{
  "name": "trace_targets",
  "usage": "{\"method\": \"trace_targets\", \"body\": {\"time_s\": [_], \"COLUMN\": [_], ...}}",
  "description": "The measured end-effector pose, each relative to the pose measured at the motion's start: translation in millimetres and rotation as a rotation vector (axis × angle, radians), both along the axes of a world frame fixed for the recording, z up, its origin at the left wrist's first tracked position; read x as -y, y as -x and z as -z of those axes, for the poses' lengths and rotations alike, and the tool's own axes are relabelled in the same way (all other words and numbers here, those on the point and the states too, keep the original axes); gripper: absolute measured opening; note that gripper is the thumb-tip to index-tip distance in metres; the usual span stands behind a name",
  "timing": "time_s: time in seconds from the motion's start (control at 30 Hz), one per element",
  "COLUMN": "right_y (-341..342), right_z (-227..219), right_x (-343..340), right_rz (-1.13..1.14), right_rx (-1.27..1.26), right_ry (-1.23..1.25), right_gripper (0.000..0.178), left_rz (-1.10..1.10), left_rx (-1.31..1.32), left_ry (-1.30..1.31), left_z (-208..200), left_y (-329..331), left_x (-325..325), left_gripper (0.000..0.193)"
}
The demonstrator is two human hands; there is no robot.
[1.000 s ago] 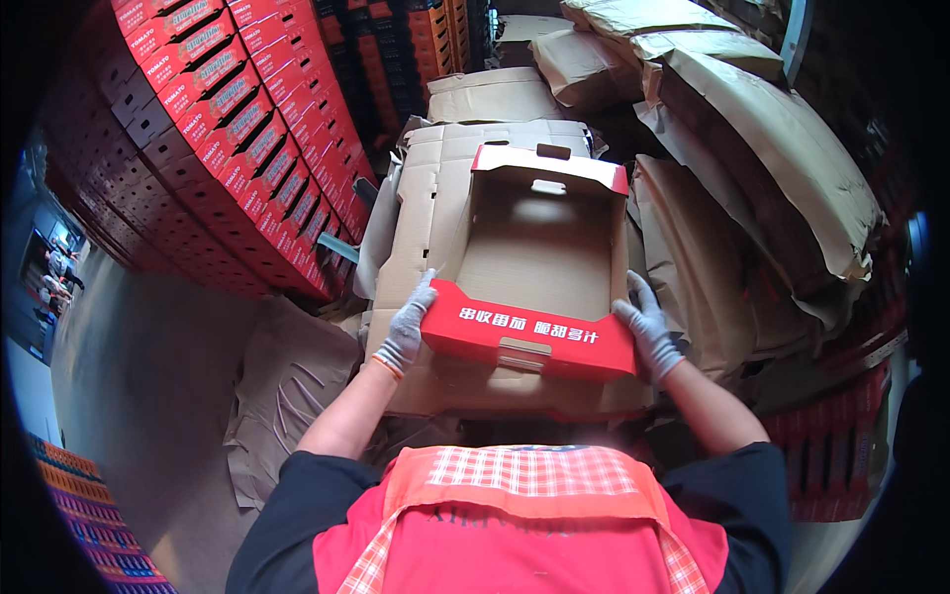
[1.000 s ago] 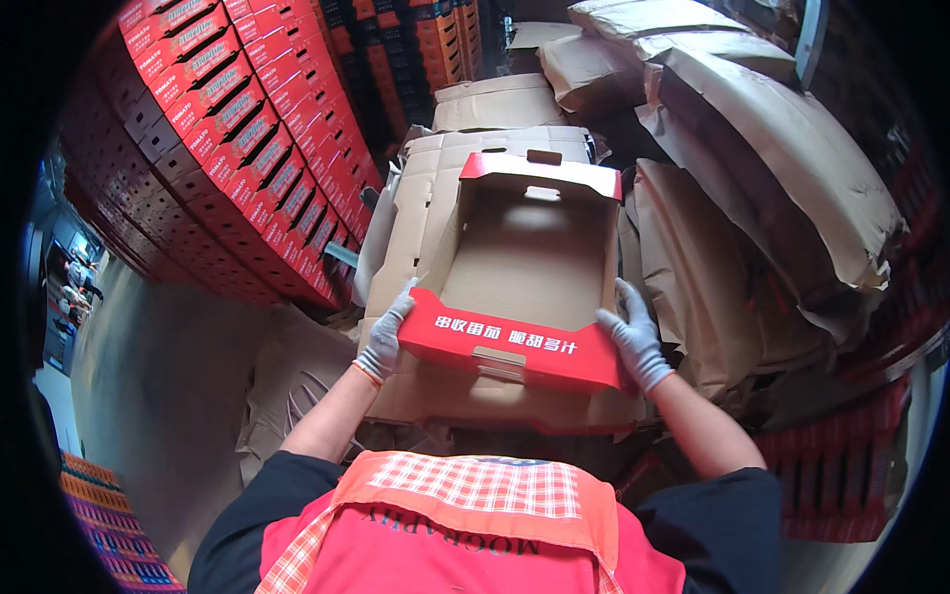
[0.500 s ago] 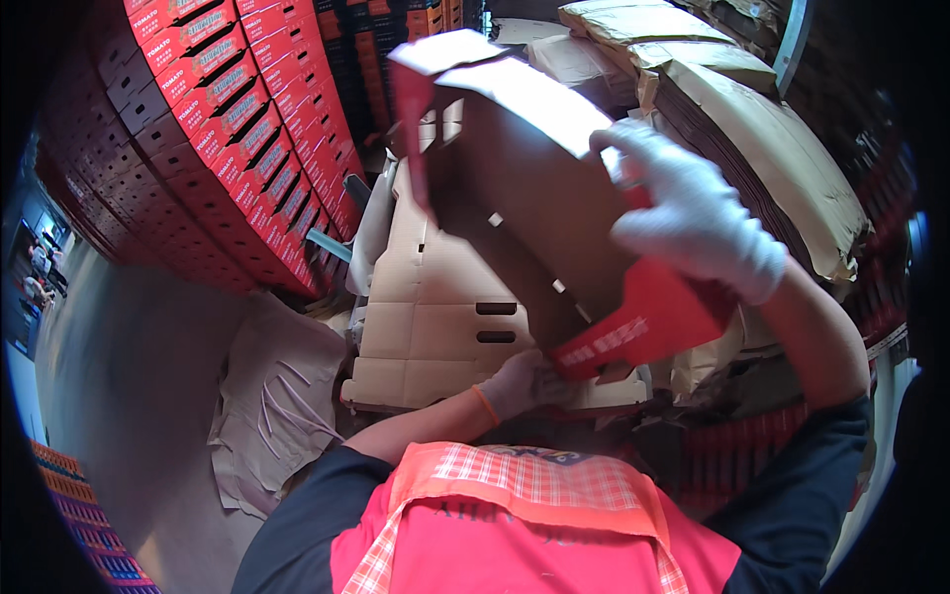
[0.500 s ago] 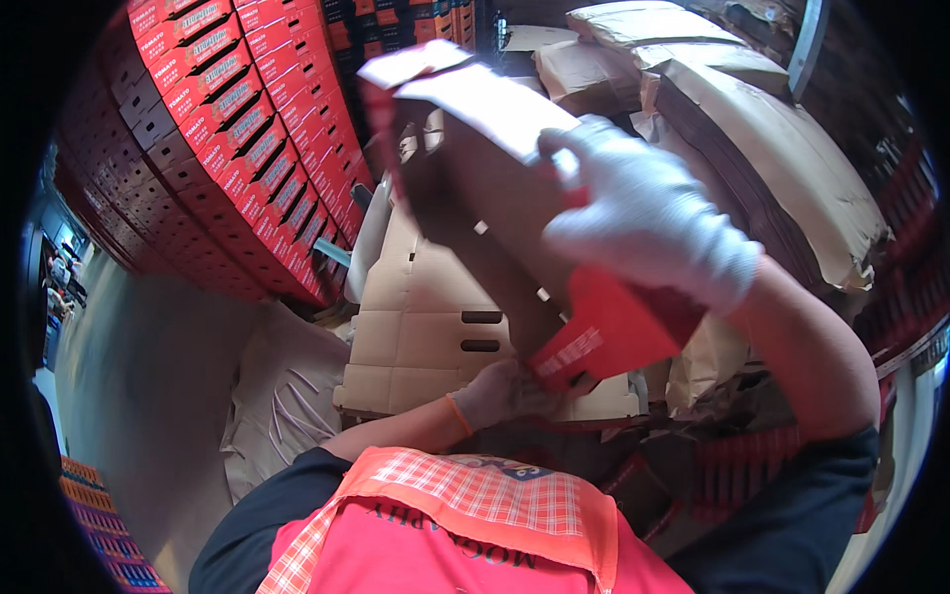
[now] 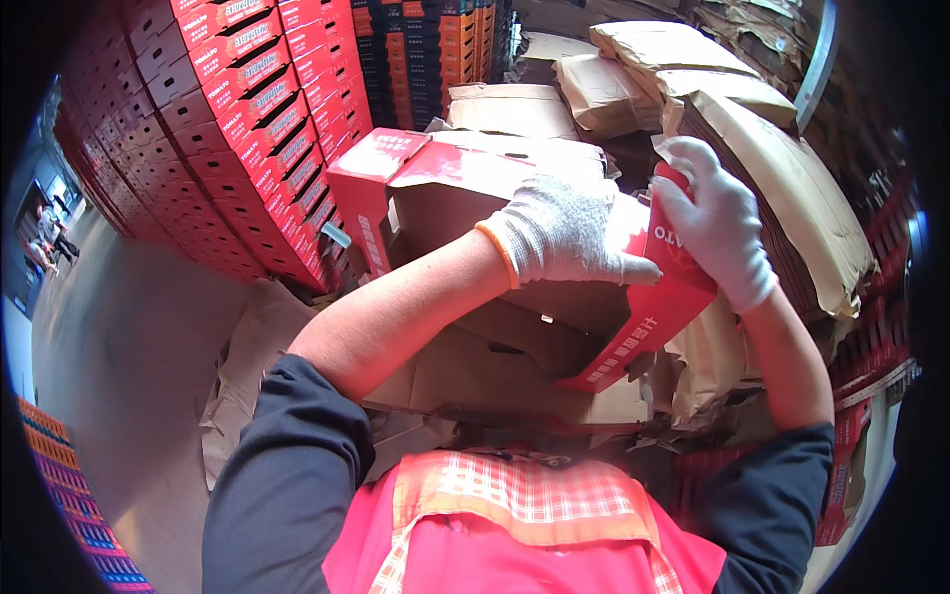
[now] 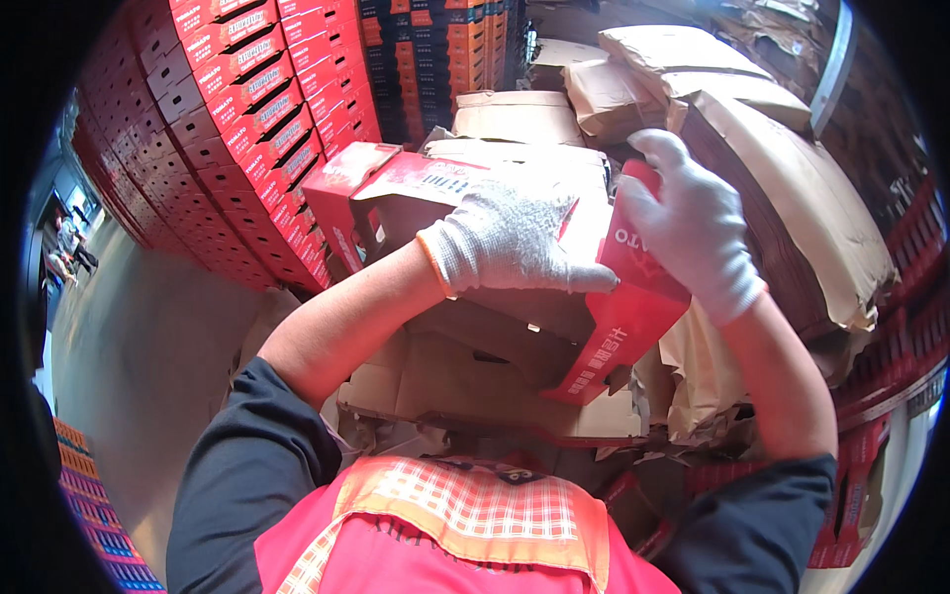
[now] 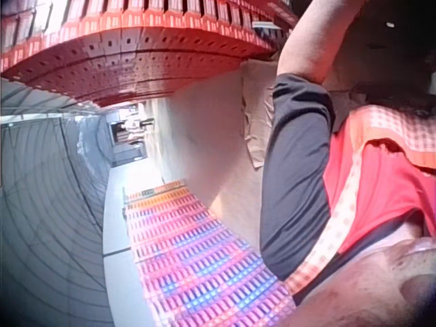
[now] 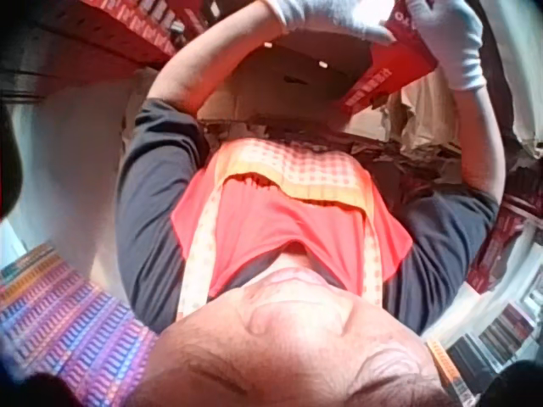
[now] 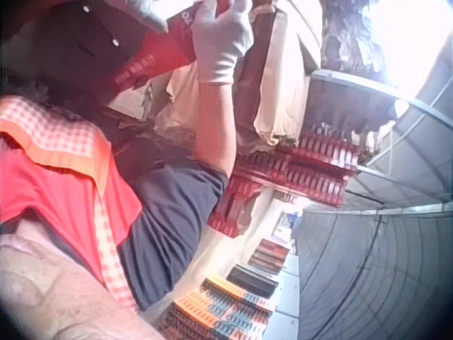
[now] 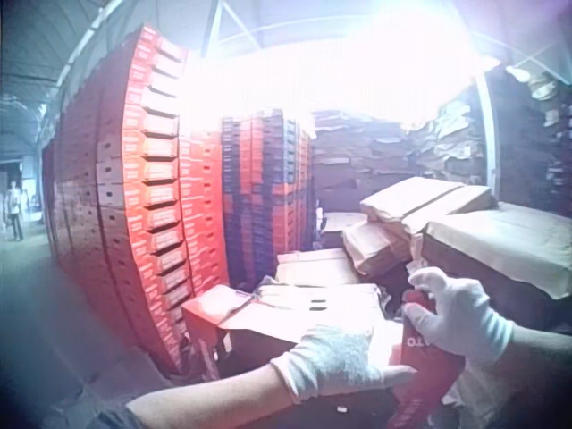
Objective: The person repeatedly picks up flat cardboard sheets, folds them into red-labeled boxes, and stacks the finished boxes on the floor. The task continues throughout the clip with consistent folding and stacking actions.
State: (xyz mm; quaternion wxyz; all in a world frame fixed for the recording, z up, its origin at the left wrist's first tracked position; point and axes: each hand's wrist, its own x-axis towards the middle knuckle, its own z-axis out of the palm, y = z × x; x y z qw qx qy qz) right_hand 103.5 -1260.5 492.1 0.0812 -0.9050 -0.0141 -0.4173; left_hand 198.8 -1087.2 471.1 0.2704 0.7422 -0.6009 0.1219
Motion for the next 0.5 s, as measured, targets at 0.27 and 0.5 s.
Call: {"method": "trace_targets", "body": {"time_s": [0.27,0.5], "right_y": [10,-54], "right_z": [-13,8], "right_x": [31,7], "right_rz": [-0.194,-0.039], "right_rx": [-0.434,-0.609], "right_ry": [0.0,0.127], "right_gripper": [0.033,0.029], "left_rz": [-0.003,-0.092], "left_rx": [0.005,0.067], "left_ry": [0.021,0.205], "left_z": [15,31], "left_y": [5,10], "left_x": [-5,-9], "left_gripper": [0.081,0.092]}}
